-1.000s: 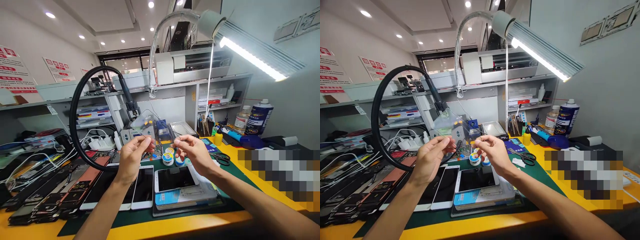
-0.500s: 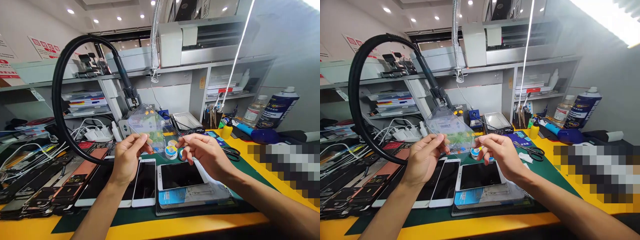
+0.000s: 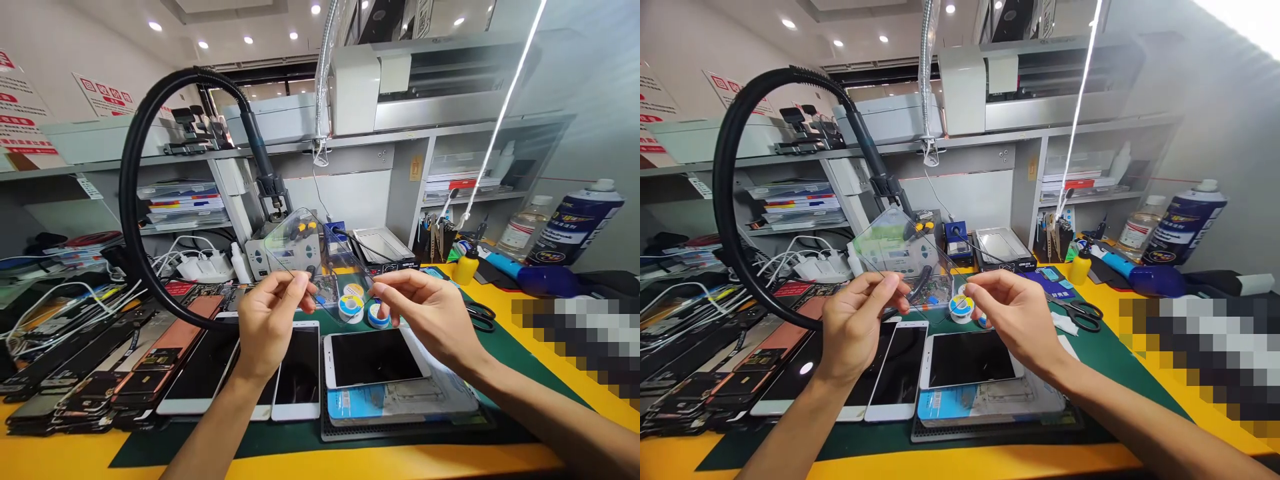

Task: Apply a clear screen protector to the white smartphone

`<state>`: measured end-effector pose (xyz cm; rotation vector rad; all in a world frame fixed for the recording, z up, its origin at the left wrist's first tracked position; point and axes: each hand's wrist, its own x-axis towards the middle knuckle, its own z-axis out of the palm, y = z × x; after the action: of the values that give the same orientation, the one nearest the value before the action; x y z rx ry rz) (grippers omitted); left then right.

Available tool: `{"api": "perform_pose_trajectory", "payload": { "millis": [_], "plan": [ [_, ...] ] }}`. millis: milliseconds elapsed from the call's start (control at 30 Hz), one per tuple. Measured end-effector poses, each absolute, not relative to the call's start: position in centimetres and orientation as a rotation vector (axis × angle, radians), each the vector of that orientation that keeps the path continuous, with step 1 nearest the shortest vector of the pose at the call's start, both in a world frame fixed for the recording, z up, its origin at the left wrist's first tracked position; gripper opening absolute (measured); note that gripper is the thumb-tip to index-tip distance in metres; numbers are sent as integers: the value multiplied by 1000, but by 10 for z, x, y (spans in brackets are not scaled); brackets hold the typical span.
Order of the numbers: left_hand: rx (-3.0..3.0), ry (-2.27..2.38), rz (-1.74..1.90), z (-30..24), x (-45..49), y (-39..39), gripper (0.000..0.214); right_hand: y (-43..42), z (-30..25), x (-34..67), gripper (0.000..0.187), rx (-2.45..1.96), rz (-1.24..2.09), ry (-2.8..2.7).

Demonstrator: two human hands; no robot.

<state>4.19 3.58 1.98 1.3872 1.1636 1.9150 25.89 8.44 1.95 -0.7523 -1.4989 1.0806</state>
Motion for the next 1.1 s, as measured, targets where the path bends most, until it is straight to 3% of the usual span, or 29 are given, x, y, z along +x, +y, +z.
{"api": "perform_pose_trajectory", "payload": {
  "millis": [233,800,900,1100],
  "plan": [
    [1425,1225,1950,19,44,36,19,81,18,256,23,-757,955,-1539],
    [1421,1335,1929,19,47,38,17,79,16,260,26,-829,943,-1617],
    [1383,1266,1890,20,46,37,18,82,18,260,29,-799,1160,-1549],
    [1293,765,1666,23,41,32,33,94,27,263,17,-549,2082,-1089]
  ]
}}
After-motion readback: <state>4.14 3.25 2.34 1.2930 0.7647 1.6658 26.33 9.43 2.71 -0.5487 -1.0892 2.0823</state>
